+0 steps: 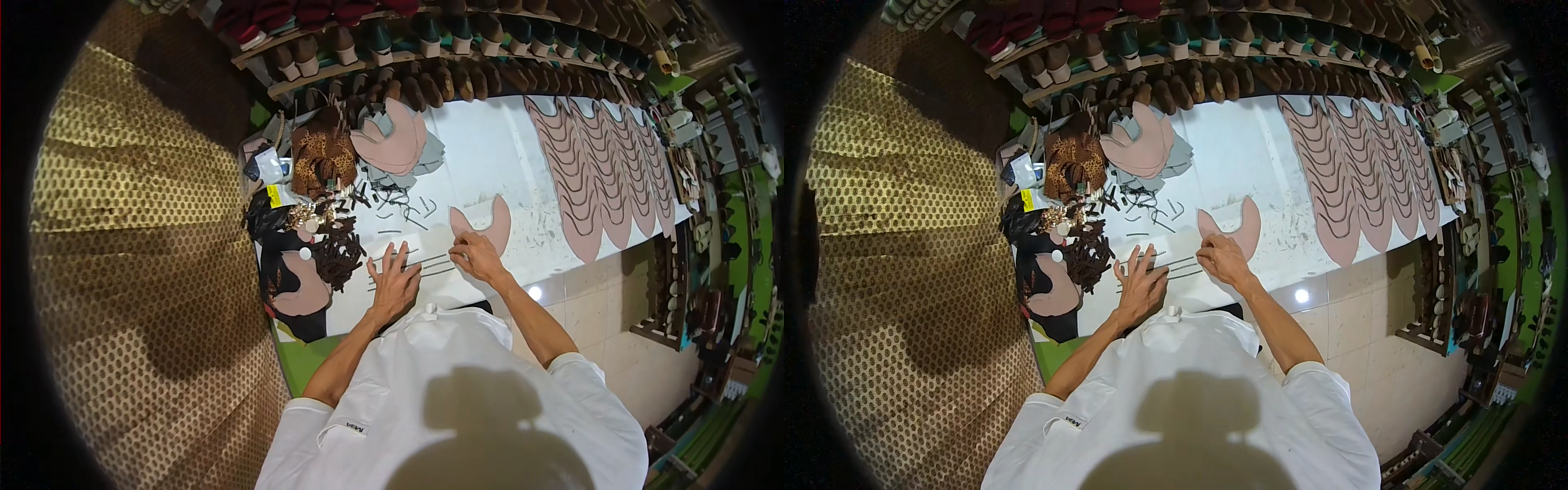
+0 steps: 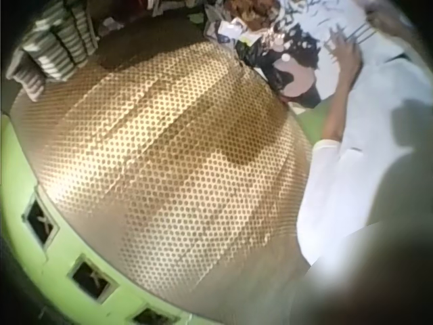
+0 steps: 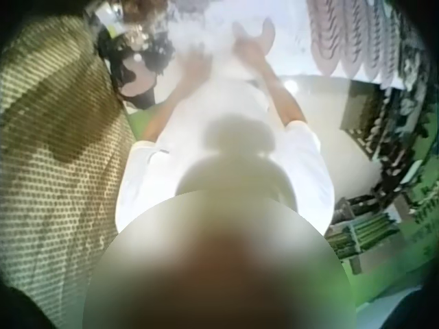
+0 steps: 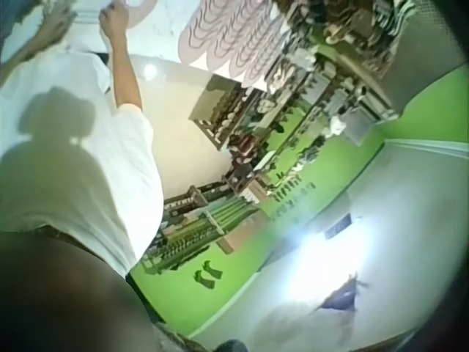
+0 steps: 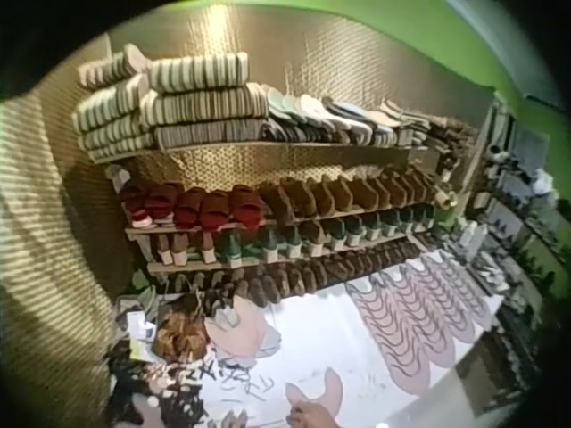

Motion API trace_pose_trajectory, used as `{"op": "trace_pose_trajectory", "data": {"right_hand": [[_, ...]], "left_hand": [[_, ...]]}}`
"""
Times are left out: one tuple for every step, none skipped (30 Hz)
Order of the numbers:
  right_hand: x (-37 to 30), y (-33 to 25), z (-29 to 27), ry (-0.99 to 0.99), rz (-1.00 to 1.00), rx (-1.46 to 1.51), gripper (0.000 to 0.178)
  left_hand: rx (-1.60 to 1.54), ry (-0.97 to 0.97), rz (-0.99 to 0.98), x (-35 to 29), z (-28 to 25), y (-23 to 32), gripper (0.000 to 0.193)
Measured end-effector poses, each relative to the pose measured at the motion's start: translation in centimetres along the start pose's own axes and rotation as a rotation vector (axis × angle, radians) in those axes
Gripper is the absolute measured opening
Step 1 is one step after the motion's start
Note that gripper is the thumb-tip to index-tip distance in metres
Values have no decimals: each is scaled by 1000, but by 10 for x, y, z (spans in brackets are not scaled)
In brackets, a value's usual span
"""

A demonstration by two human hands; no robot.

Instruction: Positioning and aligning shoe upper components on a guide template.

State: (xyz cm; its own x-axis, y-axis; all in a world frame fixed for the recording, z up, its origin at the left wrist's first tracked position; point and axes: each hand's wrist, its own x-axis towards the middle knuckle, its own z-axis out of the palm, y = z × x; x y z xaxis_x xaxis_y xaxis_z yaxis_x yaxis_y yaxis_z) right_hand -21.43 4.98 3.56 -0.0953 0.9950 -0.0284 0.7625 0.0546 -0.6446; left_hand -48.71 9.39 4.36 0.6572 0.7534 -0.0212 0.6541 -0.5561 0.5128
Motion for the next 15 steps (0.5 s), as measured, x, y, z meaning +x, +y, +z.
{"op": "trace_pose_trajectory", "data": {"right_hand": [[2,1,-1,42,-3,-8,15],[2,2,-1,84,-3,-15,15],[4,2,-1,83,-3,-14,15],[6,3,0,112,1,-11,13],[8,1,0,137,-3,-7,12],[11,1,1,133,-9,-4,12],[13,1,2,111,-20,-3,11],[14,3,4,91,-27,-5,10],[14,5,5,89,-30,-3,10],[14,7,5,64,-42,-10,10],[16,7,6,38,-56,-13,10],[16,7,6,35,-63,-10,10],[17,7,6,20,-67,-14,10],[17,7,5,6,-68,-22,10],[18,7,5,5,-70,-22,10]], "left_hand": [[-32,34,-22,0,-2,-1,22],[-32,34,-23,0,-2,-5,22],[-27,105,-89,-1,-4,-10,20],[-22,176,-154,-2,-6,-16,18],[-20,180,-162,-8,-7,-27,18],[26,260,-197,-14,-8,-39,17],[73,341,-233,-21,-9,-51,17],[93,342,-265,-25,-12,-56,16],[95,343,-268,-30,-15,-61,16],[113,326,-278,-35,-18,-65,16],[133,310,-292,-41,-22,-70,15],[135,307,-285,-45,-24,-73,16],[139,309,-291,-51,-26,-76,16],[124,276,-259,-54,-28,-75,18],[109,243,-226,-57,-31,-75,20]]}}
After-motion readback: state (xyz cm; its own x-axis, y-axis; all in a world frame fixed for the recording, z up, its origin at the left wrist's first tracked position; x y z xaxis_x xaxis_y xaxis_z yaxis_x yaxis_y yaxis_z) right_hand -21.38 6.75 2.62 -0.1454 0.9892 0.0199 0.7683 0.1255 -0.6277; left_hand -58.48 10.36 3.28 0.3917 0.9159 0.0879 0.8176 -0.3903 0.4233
